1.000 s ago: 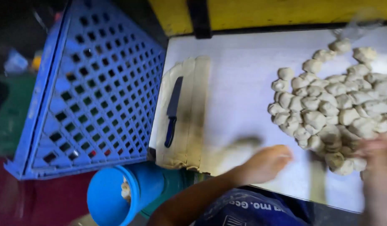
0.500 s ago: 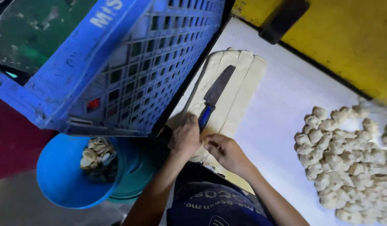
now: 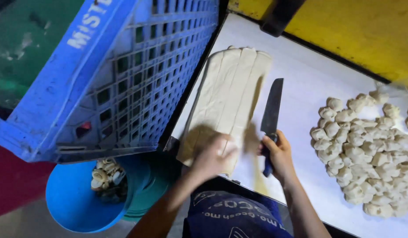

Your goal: The person is portioning dough by tearing small pieces from long strips and rolling them into small balls on a work surface.

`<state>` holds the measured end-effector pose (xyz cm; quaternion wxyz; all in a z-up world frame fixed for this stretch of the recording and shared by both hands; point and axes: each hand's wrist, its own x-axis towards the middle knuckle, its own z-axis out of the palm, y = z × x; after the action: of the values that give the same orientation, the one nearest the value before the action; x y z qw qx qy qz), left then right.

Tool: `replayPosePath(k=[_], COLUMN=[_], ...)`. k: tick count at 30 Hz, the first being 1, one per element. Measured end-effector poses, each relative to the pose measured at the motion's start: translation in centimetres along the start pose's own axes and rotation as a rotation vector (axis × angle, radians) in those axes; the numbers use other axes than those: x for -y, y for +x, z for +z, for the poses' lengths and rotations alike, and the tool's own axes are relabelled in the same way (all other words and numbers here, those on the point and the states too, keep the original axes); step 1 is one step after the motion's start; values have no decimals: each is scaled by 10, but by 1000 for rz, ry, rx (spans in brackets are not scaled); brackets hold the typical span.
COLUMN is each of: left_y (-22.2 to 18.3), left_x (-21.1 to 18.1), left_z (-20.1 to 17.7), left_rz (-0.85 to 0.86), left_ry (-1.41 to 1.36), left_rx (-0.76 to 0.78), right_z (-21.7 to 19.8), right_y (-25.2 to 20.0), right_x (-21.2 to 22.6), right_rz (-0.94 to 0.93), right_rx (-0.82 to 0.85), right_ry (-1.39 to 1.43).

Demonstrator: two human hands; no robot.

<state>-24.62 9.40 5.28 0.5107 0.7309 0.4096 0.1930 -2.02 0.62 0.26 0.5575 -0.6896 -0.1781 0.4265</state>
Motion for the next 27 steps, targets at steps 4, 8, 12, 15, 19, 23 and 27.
replayPosePath(k=[4,8,12,15,19,23,27], left_y=[37,45,43,45,48,59,27], left_x=[108,165,165,170,184,176,159], left_z=[-39,-34,-32,-29,-31,-35,-40], left_rz=[46,168,175,175,221,273,167], left_ry=[322,608,541,543,561,603,328], left_rx=[-629,-722,-785,-812,-811,-823,-662], right_z=[-57,-60,-65,-68,-62,-64,-7], right_y=[2,-20,-27,-24,-15,12,-6], right_x=[-34,-60,-70,-67,-75,-105,-62], right_rz=[31,-66,-155,-179,-182,-169,-174], right_rx=[-64,-53,-86,-70,-71,-150,-139], right_ry=[-74,-134,-164,-162,-135,-183,-270])
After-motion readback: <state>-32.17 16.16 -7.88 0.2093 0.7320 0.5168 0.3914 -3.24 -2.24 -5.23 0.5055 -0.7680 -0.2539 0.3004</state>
